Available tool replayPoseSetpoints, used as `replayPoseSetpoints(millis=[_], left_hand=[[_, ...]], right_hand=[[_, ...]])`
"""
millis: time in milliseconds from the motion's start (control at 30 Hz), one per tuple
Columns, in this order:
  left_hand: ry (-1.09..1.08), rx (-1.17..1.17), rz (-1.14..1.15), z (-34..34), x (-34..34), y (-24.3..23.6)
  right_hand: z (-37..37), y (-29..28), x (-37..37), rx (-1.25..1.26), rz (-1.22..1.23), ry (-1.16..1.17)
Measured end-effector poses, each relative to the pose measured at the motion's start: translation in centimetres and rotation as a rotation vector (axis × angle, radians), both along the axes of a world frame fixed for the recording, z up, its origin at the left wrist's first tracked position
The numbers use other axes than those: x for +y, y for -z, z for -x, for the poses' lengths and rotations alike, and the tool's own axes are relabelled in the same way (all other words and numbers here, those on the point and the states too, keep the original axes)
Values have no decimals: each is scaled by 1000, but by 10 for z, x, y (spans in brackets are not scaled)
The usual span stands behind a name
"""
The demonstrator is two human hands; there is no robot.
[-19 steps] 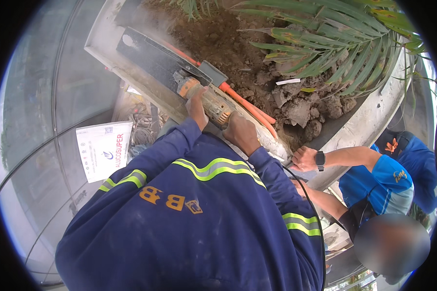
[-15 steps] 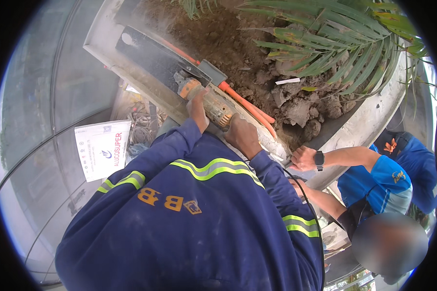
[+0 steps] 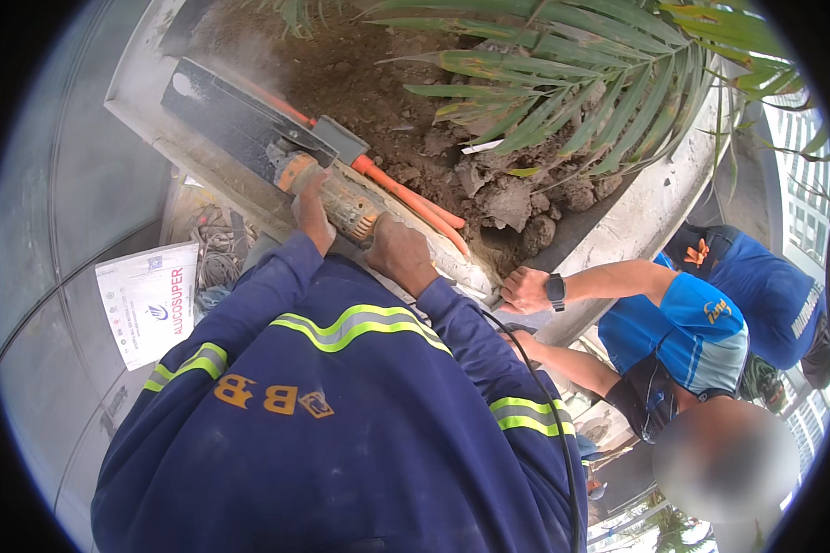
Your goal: The person positions a long metal guide on a stone slab and uses an angle grinder to cut along the guide. A coworker assists by holding the guide steady. The person continues cutting the slab while dust is generated.
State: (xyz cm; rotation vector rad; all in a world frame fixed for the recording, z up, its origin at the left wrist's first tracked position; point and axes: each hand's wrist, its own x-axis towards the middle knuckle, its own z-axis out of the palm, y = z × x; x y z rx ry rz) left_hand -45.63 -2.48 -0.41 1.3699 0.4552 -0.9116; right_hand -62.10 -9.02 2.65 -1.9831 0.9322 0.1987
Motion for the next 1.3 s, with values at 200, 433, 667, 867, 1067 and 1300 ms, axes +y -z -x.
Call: replayPoseSetpoints(millis=[200, 433, 667, 867, 1067, 1300], left_hand=[[-49, 15, -40, 5, -7, -8], [-4, 40, -67, 7, -7, -11], [22, 78, -100, 7, -10, -23], [36, 30, -93, 6, -10, -21], [85, 35, -74, 12, -6, -27], [257, -188, 77, 9, 15, -1]], right_hand=[[4, -4, -2, 38, -24, -49], [6, -2, 0, 38, -23, -45], [6, 0, 3, 45, -14, -40], [5, -5, 0, 62, -45, -38], [10, -2, 7, 45, 1, -14], [8, -5, 2, 37, -35, -26]])
